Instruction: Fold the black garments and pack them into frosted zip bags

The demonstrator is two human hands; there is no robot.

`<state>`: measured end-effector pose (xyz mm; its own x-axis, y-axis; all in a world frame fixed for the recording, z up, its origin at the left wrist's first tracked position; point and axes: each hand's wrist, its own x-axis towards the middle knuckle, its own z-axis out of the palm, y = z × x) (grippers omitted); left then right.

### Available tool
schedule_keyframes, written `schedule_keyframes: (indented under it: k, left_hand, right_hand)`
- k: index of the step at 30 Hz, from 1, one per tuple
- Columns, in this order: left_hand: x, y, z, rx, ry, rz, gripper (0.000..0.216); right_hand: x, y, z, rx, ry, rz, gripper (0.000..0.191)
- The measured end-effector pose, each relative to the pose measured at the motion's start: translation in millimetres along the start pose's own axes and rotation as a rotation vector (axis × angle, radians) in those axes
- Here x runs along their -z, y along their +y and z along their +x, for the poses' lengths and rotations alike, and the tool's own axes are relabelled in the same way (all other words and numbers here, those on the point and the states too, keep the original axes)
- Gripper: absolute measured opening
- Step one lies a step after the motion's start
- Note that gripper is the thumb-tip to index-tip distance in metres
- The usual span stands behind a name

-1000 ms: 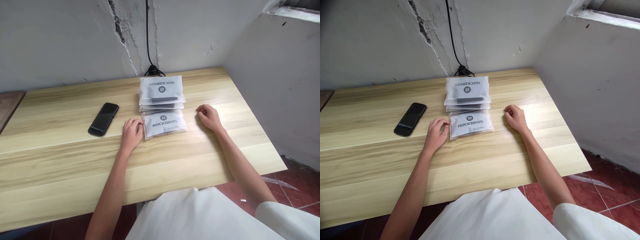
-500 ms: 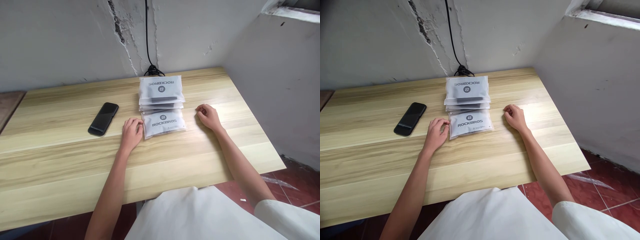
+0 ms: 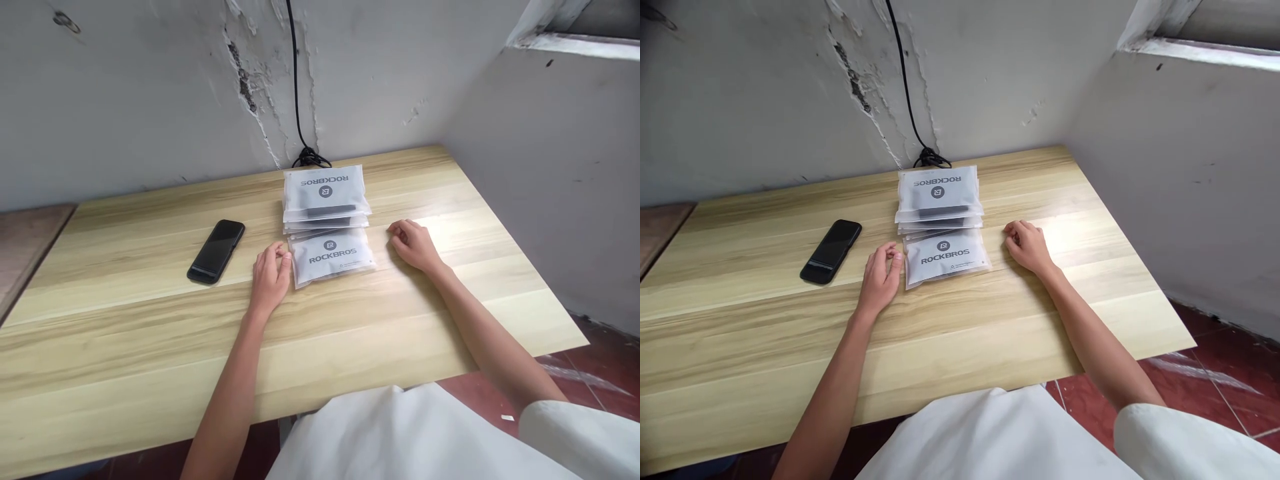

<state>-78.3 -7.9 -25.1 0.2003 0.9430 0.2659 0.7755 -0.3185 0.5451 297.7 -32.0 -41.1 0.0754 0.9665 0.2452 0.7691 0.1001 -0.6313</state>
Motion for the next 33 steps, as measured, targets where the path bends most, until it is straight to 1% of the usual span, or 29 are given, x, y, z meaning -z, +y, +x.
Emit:
schedule_keyframes:
  k: [2, 5, 8, 9, 10, 11, 12, 14, 16, 18, 19, 20, 22, 24, 27, 33]
  left_hand:
    - [-1, 3, -1, 0.021, -0.001, -0.041, 0.043]
    - [0, 12, -3, 0.003, -0.045, -0.061, 0.04]
    - [3, 21, -5, -0.024, -0.036, 0.065, 0.035]
    - [5, 23, -6, -0.026, -0.015, 0.117, 0.034]
    - [7, 26, -6, -0.031, 0.002, 0.158, 0.032]
    - [9, 28, -7, -0.043, 0.003, 0.178, 0.032]
    - [11, 29, -7, -0.064, -0.014, 0.177, 0.034]
    - [13, 33, -8, -0.121, -0.107, 0.124, 0.04]
    - [13, 38, -10, -0.19, -0.239, 0.041, 0.042]
    - [10, 45, -14, -0.258, -0.34, -0.034, 0.041]
    - [8, 49, -16, -0.287, -0.367, -0.06, 0.04]
    - [6, 54, -19, -0.31, -0.377, -0.075, 0.038]
    - [1, 63, -24, -0.334, -0.36, -0.065, 0.034]
    - [-2, 71, -27, -0.352, -0.341, -0.019, 0.027]
    - [-5, 77, -29, -0.359, -0.342, 0.061, 0.022]
    - [-6, 78, -30, -0.346, -0.356, 0.126, 0.024]
  right_hand:
    - [-5, -14, -6, 0.087, -0.088, 0.011, 0.023]
    - [-12, -40, -18, 0.268, -0.267, 0.062, 0.023]
    - [-16, -65, -31, 0.419, -0.464, 0.203, 0.015]
    - [-17, -71, -35, 0.448, -0.518, 0.287, 0.013]
    - [-18, -75, -38, 0.457, -0.543, 0.382, 0.013]
    - [-19, -78, -40, 0.449, -0.537, 0.474, 0.014]
    - [-19, -80, -42, 0.425, -0.5, 0.547, 0.014]
    - [-20, -79, -42, 0.357, -0.373, 0.601, 0.014]
    - [-21, -74, -39, 0.304, -0.267, 0.557, 0.013]
    - [-23, -68, -36, 0.299, -0.244, 0.481, 0.016]
    - [-24, -66, -35, 0.319, -0.255, 0.437, 0.018]
    - [-25, -64, -35, 0.347, -0.271, 0.388, 0.021]
    - [-28, -63, -34, 0.408, -0.3, 0.293, 0.024]
    - [-29, -63, -35, 0.429, -0.317, 0.235, 0.025]
    - [-30, -66, -36, 0.388, -0.333, 0.207, 0.025]
    - [-31, -68, -38, 0.352, -0.317, 0.167, 0.026]
